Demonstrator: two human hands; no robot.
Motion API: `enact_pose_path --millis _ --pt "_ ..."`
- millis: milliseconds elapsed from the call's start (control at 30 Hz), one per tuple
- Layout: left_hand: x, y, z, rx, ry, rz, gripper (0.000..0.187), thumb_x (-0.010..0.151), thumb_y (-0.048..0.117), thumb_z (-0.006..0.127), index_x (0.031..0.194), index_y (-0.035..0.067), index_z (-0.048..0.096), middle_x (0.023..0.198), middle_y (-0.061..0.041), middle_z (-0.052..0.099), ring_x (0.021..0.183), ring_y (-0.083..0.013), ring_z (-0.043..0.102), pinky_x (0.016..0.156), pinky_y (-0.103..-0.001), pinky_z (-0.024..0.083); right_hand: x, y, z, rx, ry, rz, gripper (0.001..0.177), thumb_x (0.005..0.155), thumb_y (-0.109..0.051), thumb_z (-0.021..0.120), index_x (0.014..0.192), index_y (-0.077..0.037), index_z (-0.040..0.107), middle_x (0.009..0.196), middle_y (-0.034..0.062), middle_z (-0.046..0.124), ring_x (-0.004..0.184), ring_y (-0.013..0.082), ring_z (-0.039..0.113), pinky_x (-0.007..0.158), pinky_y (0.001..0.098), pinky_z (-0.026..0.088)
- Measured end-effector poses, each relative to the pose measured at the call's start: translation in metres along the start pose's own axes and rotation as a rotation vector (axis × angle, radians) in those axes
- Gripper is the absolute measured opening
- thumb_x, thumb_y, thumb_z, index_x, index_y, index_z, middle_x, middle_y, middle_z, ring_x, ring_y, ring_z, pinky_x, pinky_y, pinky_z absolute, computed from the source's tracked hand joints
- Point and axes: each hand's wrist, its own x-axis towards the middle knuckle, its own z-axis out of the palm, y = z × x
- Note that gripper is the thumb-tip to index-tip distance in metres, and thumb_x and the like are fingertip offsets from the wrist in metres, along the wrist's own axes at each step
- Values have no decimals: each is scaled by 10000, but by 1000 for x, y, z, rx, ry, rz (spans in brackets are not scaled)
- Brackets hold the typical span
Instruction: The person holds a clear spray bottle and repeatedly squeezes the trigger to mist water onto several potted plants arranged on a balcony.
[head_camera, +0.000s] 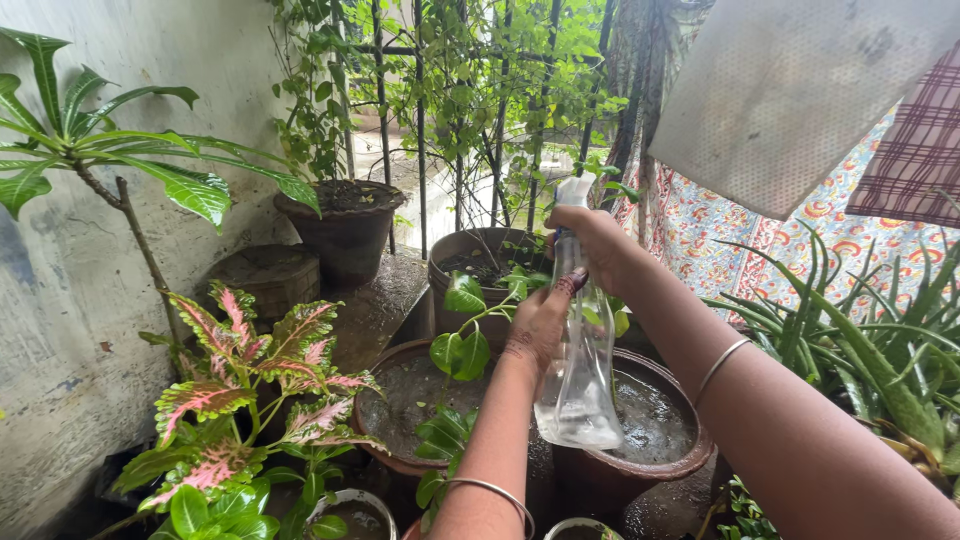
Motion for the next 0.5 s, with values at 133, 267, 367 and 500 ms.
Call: enact_pose_path --millis 133,267,367,500 --pt "-6 7 7 -31 -10 -1 691 850 561 662 1338 75 608 961 -90 721 732 -166 730 612 -337 585 -6 -8 -2 40 -55 6 366 830 -213 705 1124 -48 564 761 46 633 587 164 620 511 347 511" --pt "1 -4 18 -54 -12 22 675 837 543 658 1357 115 614 1004 -56 721 735 -180 735 621 -338 593 -10 -12 -8 -30 73 49 323 834 -191 674 1083 -28 550 744 62 633 592 177 636 543 370 565" --pt "16 -19 25 -3 -1 147 659 905 553 697 1386 103 669 1106 -33 740 847 -112 728 715 -274 575 -11 -9 -16 -29 57 -16 276 833 -172 693 1036 -9 601 734 50 647 581 184 625 525 348 534" --pt "20 -22 34 -134 -69 110 598 873 505 677 1324 112 672 1012 -102 732 668 -203 736 606 -333 580 -12 -8 -28 -11 10 15 248 823 -179 687 1015 -53 595 752 49 675 606 176 646 525 330 510"
